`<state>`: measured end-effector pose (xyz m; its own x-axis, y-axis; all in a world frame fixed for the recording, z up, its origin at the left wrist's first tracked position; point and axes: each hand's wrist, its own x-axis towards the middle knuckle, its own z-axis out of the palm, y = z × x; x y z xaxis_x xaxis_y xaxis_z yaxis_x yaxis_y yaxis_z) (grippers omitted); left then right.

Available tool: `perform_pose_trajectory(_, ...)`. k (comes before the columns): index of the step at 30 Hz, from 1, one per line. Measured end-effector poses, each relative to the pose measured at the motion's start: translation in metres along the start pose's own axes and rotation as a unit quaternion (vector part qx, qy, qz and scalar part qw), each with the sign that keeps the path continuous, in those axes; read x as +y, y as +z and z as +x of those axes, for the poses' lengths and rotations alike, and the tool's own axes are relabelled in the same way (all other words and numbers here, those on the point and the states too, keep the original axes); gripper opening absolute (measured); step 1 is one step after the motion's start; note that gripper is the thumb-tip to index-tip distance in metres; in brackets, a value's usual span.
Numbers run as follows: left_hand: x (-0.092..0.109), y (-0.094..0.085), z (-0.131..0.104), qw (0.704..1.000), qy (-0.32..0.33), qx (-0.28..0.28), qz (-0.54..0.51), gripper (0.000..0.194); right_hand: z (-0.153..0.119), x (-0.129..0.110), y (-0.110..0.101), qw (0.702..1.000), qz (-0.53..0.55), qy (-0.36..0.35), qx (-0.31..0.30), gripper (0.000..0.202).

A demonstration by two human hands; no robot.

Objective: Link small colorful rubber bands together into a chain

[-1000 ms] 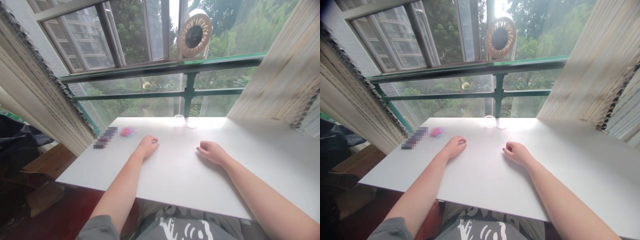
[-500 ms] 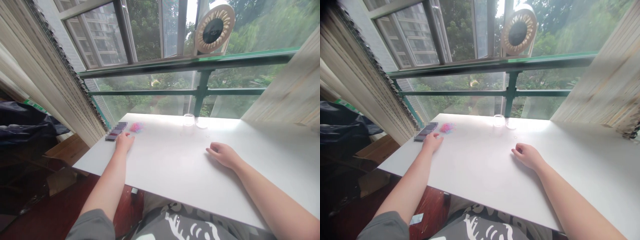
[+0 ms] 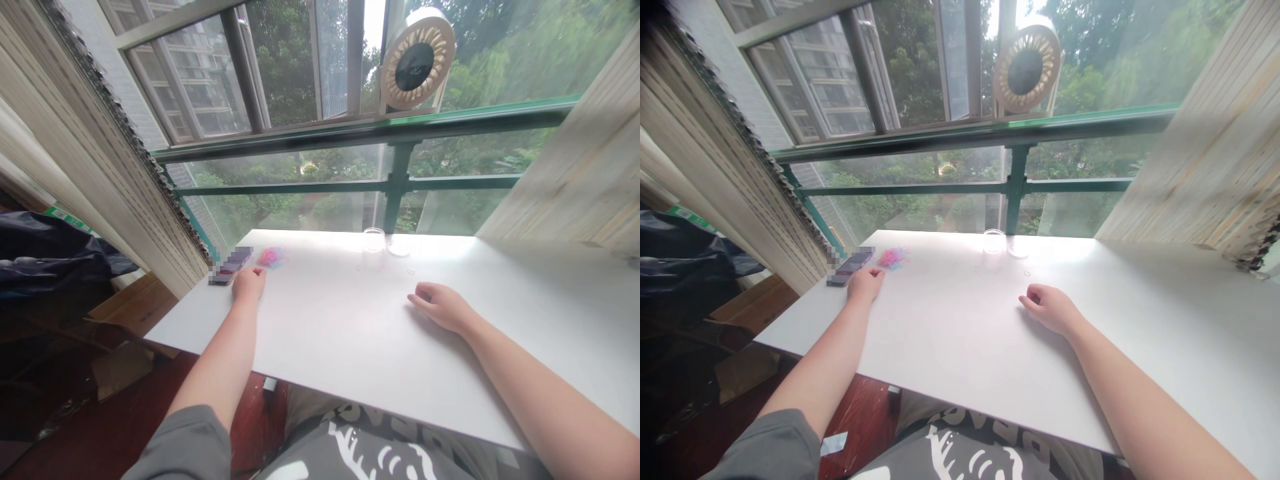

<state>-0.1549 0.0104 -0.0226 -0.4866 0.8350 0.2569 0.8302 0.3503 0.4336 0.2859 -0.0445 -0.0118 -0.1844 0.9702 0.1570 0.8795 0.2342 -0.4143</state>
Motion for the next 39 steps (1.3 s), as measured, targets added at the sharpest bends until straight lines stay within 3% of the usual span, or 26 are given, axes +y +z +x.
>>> perform_pose_trajectory(39,-0.0007,0.0004,-0.0002,0.999,0.006,-0.014,0.035,0.032,0.0003,0.0021,-0.0009,1.0,0.008,0.002,-0.012,0.03)
